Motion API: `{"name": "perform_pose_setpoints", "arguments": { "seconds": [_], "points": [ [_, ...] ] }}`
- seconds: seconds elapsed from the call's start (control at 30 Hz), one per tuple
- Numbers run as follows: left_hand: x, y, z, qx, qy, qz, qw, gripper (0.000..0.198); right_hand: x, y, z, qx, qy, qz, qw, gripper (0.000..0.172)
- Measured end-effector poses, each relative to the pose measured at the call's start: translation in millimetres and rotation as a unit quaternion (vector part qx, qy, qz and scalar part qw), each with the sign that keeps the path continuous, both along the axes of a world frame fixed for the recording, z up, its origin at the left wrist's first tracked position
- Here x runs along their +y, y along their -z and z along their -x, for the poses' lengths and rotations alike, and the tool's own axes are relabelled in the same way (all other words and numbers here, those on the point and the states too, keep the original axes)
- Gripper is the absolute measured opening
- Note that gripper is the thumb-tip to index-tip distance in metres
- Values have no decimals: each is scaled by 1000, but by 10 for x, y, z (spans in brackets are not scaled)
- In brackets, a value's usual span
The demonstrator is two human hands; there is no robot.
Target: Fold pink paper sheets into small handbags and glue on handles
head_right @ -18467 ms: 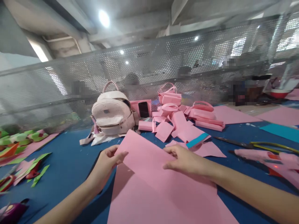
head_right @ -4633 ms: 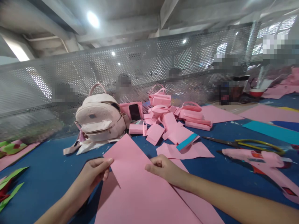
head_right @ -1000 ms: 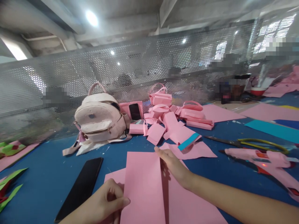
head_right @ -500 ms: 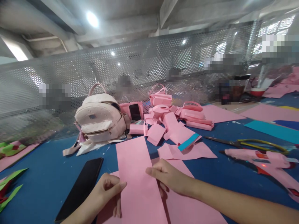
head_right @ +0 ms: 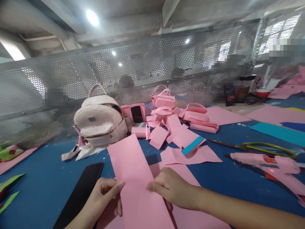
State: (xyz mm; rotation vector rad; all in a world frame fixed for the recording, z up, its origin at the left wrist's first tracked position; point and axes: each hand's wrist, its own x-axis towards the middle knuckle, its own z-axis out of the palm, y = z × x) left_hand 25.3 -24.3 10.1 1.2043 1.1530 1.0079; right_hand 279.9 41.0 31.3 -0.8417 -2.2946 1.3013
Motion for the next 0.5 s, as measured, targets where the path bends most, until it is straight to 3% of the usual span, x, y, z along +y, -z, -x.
{"name": "perform_pose_setpoints", "arguments": {
  "seconds": [0.3, 0.5],
  "points": [
    [-42, -159, 3, 5, -52, -1, 999, 63, 30, 23, 1, -5, 3, 4, 1000, 74],
    [-24, -95, 27, -16, -73, 14, 997, 65, 46, 37, -16, 9, 45, 36, 998, 73]
  ]
}}
